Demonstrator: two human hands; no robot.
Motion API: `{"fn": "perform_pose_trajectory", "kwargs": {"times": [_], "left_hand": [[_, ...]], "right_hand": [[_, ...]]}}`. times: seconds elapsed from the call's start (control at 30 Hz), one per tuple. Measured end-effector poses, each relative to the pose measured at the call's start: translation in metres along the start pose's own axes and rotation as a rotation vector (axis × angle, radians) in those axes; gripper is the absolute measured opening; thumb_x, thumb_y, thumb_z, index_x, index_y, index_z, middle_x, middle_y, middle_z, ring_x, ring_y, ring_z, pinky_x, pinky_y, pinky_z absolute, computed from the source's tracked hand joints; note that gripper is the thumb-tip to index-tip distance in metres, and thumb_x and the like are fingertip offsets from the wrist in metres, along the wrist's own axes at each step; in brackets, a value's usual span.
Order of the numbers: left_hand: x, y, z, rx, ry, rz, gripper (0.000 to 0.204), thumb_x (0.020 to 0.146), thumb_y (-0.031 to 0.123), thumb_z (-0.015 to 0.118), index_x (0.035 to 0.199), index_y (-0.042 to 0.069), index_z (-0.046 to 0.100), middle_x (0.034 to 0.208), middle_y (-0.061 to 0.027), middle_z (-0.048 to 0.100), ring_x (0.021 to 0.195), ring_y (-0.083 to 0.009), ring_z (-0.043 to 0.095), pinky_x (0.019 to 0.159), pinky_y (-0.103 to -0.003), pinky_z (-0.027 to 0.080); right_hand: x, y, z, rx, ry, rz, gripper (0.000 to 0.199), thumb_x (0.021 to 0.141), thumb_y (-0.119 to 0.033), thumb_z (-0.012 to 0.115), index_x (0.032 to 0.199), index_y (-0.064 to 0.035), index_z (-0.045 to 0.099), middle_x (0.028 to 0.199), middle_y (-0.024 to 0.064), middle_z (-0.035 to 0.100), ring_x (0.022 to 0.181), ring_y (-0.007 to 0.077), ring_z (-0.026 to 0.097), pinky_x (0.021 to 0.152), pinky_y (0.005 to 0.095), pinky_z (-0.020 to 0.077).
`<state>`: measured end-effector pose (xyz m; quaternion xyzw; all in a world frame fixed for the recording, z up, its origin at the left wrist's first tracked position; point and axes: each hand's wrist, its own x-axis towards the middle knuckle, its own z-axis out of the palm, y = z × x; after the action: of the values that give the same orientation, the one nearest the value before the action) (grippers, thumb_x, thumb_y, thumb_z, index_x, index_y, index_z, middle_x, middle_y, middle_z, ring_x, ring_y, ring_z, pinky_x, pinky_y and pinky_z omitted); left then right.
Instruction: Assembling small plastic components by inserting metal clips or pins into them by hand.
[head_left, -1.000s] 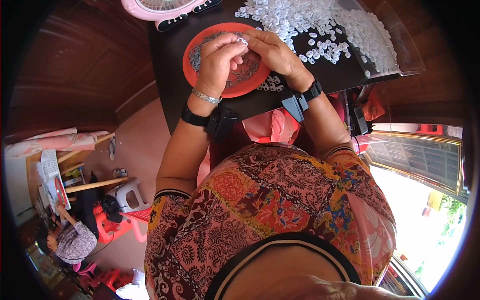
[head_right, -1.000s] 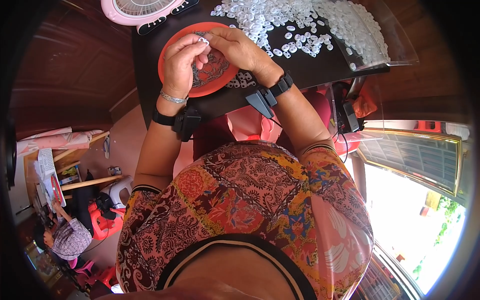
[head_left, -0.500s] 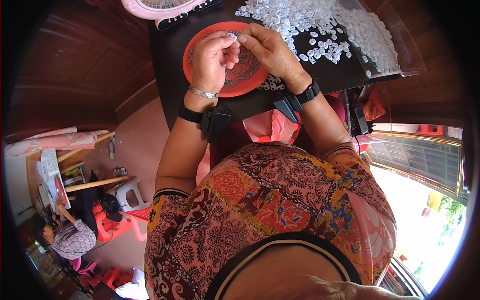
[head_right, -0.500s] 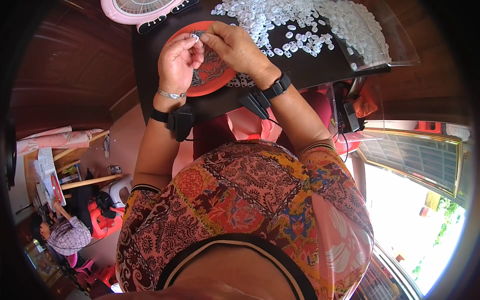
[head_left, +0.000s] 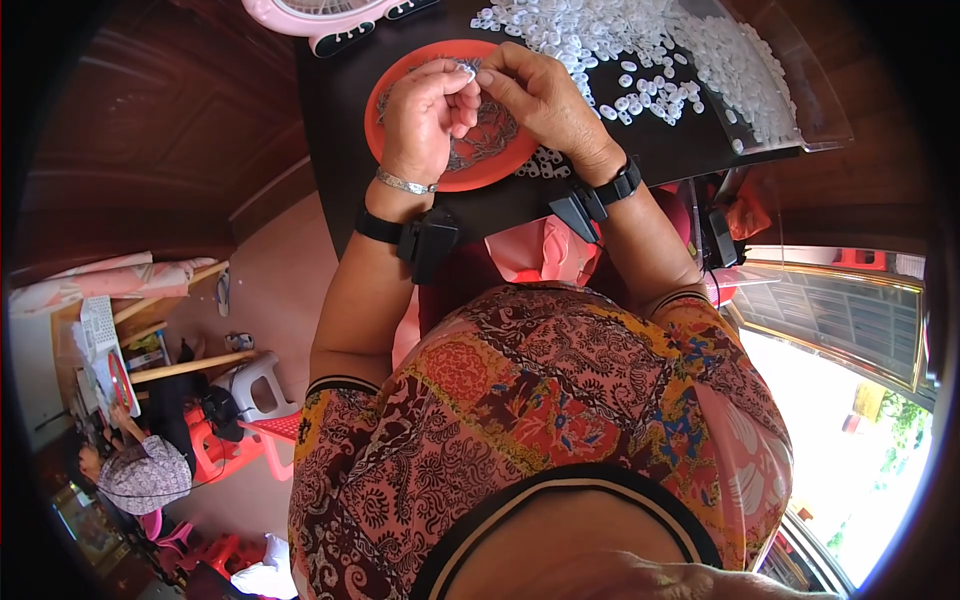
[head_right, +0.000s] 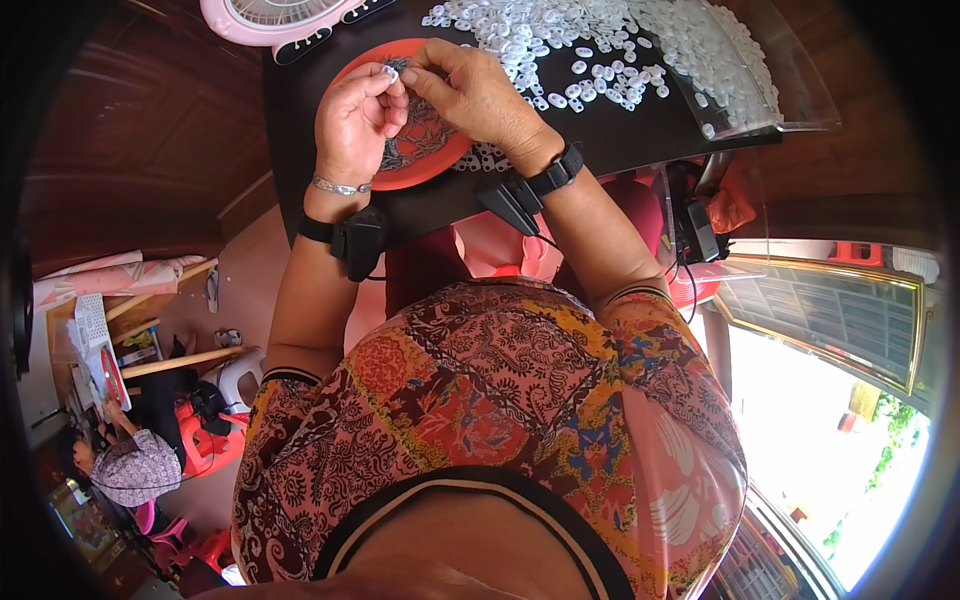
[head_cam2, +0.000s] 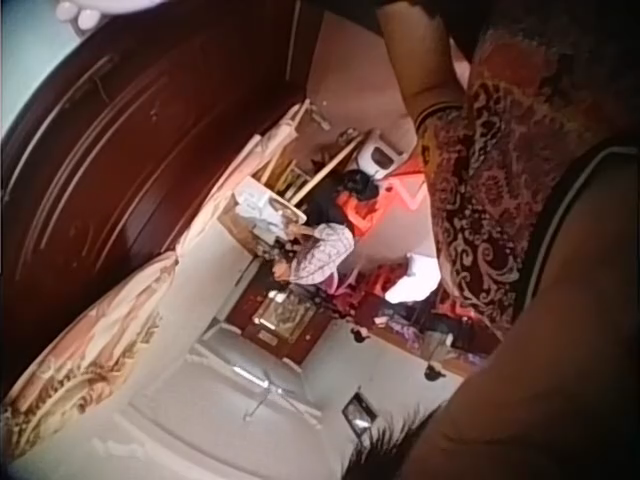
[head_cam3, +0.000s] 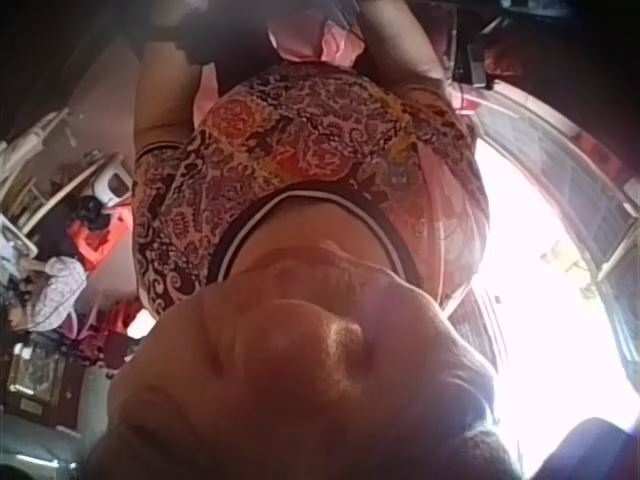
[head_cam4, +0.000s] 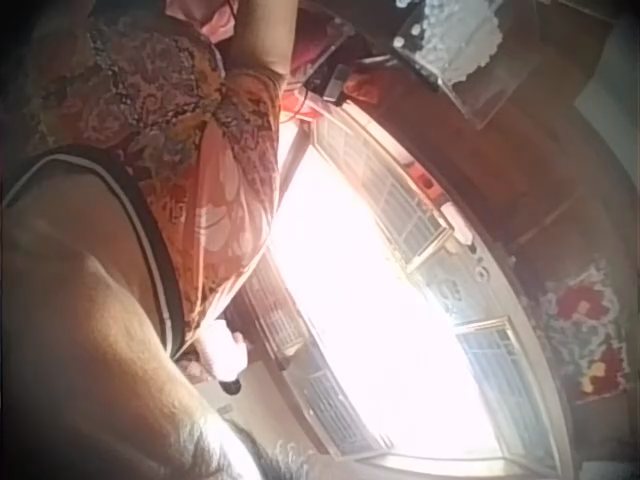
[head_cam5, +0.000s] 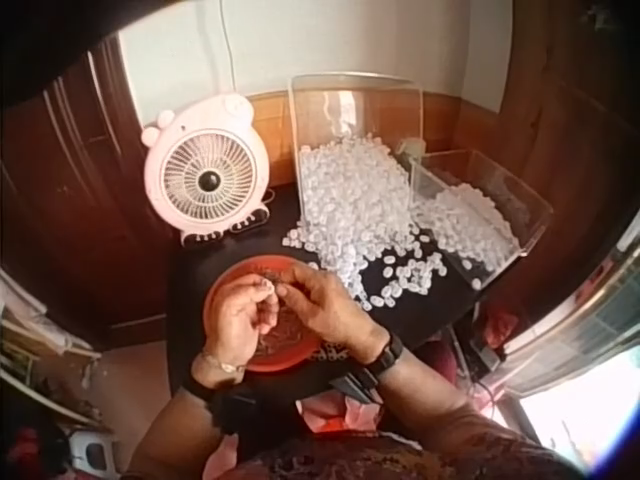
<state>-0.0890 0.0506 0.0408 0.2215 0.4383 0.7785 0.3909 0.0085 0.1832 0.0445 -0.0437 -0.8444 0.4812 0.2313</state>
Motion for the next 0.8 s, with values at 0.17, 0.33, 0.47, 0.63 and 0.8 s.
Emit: {"fn": "perform_pose_trajectory", "kwargs": {"times": [0.17,0.33,0.47,0.63,0.8], "left_hand": [[-0.0007,0.0001,0.0002,0.022,0.016,0.012,0.018,0.082,0.018,0.054,0.074,0.002,0.058,0.066,-0.0043,0.056,0.052,-0.0099,0.050,0.044,-0.021,0.034],[-0.0002,0.0005,0.0015,0.063,0.010,0.030,0.018,0.082,0.018,0.053,0.074,0.002,0.058,0.066,-0.0042,0.056,0.052,-0.0099,0.050,0.044,-0.021,0.034],[-0.0010,0.0008,0.0025,0.056,0.020,0.030,0.018,0.082,0.017,0.053,0.073,0.002,0.058,0.065,-0.0043,0.056,0.051,-0.0099,0.050,0.044,-0.020,0.034],[-0.0019,0.0010,0.0051,0.098,0.044,0.039,0.017,0.082,0.016,0.053,0.073,0.002,0.059,0.064,-0.0041,0.056,0.051,-0.0096,0.050,0.043,-0.020,0.034],[-0.0011,0.0004,0.0062,0.121,0.056,0.050,0.017,0.081,0.015,0.054,0.072,0.002,0.059,0.062,-0.0039,0.056,0.050,-0.0094,0.050,0.042,-0.020,0.034]], "right_hand": [[-0.0006,-0.0026,0.0000,0.001,-0.014,0.008,0.015,0.092,-0.016,0.056,0.091,-0.0011,0.058,0.075,-0.0008,0.057,0.070,0.0055,0.049,0.063,0.0226,0.0432],[-0.0005,-0.0018,0.0011,0.086,0.014,0.055,0.013,0.091,-0.014,0.057,0.093,-0.0012,0.059,0.076,-0.0015,0.058,0.073,0.0047,0.051,0.065,0.0216,0.0438],[0.0003,0.0028,-0.0004,0.106,-0.028,0.044,0.013,0.091,-0.013,0.058,0.094,-0.0011,0.059,0.078,-0.0017,0.058,0.073,0.0045,0.051,0.065,0.0211,0.0441],[-0.0007,-0.0018,-0.0009,0.092,-0.029,0.036,0.012,0.090,-0.013,0.057,0.094,-0.0011,0.059,0.078,-0.0018,0.058,0.073,0.0044,0.051,0.065,0.0210,0.0440],[-0.0020,-0.0014,-0.0004,0.152,-0.012,0.043,0.010,0.087,-0.011,0.058,0.092,-0.0014,0.059,0.076,-0.0016,0.058,0.071,0.0042,0.051,0.063,0.0205,0.0431]]}}
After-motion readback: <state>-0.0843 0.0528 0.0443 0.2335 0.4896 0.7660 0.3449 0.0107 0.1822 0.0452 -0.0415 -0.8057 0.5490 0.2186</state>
